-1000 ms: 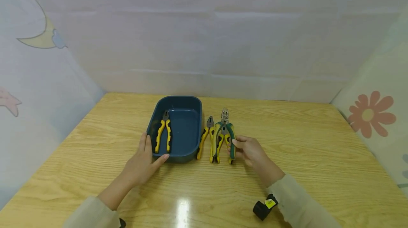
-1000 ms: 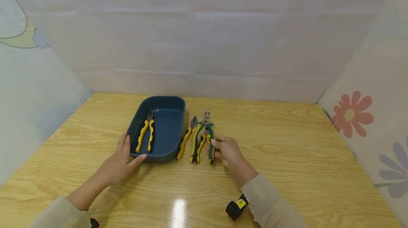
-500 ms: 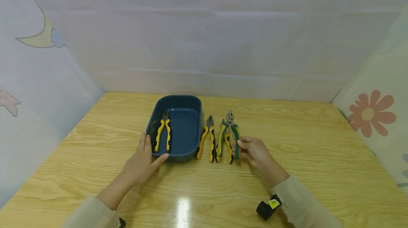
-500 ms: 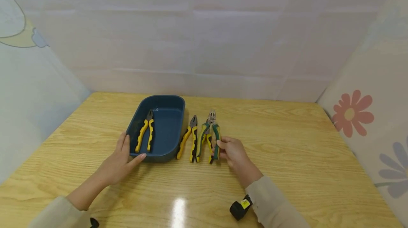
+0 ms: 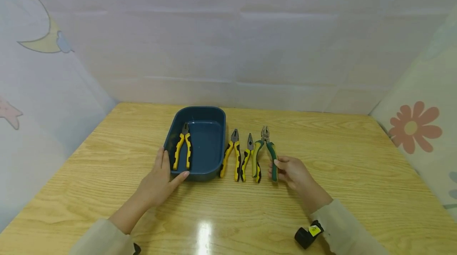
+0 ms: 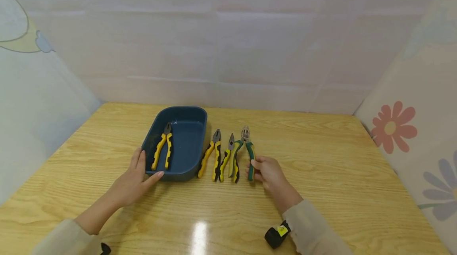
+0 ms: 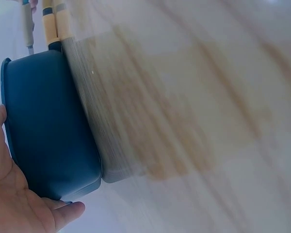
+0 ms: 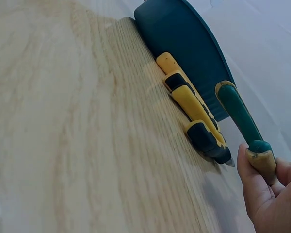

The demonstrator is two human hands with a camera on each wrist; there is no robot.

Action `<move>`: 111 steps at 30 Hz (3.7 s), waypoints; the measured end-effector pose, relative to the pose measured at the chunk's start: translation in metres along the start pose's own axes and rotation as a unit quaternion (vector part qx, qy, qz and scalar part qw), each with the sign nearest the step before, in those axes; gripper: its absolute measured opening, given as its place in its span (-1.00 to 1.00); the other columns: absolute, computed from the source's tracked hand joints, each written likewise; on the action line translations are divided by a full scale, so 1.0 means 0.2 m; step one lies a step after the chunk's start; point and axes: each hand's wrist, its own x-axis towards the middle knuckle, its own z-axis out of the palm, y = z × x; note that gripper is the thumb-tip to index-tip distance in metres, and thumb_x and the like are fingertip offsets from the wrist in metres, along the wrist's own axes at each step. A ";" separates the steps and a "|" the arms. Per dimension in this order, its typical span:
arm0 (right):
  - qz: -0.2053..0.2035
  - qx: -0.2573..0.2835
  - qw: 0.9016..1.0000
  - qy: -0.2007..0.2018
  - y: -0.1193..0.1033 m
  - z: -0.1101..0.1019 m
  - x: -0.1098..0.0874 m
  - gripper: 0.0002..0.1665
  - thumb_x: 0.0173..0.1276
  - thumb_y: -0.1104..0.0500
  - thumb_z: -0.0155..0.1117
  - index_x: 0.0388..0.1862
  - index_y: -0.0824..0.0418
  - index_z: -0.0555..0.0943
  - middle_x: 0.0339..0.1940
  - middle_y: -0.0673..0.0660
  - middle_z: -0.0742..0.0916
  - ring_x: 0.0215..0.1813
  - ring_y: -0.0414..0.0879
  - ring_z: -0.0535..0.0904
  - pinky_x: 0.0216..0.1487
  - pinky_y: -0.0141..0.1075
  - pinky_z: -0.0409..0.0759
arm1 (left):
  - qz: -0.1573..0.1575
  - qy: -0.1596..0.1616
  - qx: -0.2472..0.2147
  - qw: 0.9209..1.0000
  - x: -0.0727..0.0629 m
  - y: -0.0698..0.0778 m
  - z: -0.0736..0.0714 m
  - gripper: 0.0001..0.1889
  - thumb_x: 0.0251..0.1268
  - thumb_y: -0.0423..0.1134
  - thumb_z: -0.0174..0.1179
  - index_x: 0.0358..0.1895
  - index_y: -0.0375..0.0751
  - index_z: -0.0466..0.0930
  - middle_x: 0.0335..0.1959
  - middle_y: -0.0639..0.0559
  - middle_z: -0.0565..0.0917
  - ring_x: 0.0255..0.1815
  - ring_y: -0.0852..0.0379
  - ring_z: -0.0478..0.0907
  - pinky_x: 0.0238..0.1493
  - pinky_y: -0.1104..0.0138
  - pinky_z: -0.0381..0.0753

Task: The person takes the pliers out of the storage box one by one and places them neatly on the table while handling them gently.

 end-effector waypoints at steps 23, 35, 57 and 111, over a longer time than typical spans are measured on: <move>0.017 0.000 1.000 0.020 0.04 -0.09 -0.01 -0.51 0.36 0.37 -0.24 0.16 0.67 -0.01 -0.31 0.23 0.50 -0.32 -0.10 0.51 -0.19 -0.21 0.50 | 0.003 0.008 -0.002 1.000 0.00 0.00 0.01 0.04 0.08 0.40 -0.34 0.26 -0.55 -0.31 0.30 -0.35 -0.36 0.08 -0.33 0.24 -0.23 0.05 0.45; 0.023 -0.009 0.999 0.028 0.05 -0.13 -0.02 -0.50 0.35 0.37 -0.20 0.14 0.69 0.00 -0.31 0.21 0.51 -0.34 -0.10 0.53 -0.19 -0.22 0.50 | 0.000 0.010 -0.001 1.000 0.00 0.00 0.01 0.03 0.09 0.39 -0.33 0.27 -0.53 -0.31 0.30 -0.33 -0.37 0.08 -0.32 0.24 -0.23 0.04 0.45; 0.021 -0.031 0.998 0.055 0.05 -0.09 -0.02 -0.51 0.32 0.39 -0.15 0.12 0.70 0.05 -0.42 0.20 0.56 -0.40 -0.12 0.55 -0.27 -0.24 0.54 | -0.001 0.012 0.002 1.000 0.01 -0.01 0.02 0.03 0.08 0.39 -0.34 0.27 -0.54 -0.31 0.30 -0.33 -0.36 0.09 -0.32 0.22 -0.24 0.03 0.45; -0.045 -0.419 0.905 0.052 -0.01 -0.12 0.02 -0.83 0.16 0.32 0.14 -0.41 0.48 0.49 -0.52 0.19 0.56 -0.55 -0.12 0.52 -0.49 -0.32 0.54 | -0.002 0.013 0.010 1.000 0.01 0.00 0.02 0.02 0.09 0.38 -0.34 0.26 -0.56 -0.28 0.30 -0.35 -0.35 0.10 -0.31 0.22 -0.22 0.05 0.45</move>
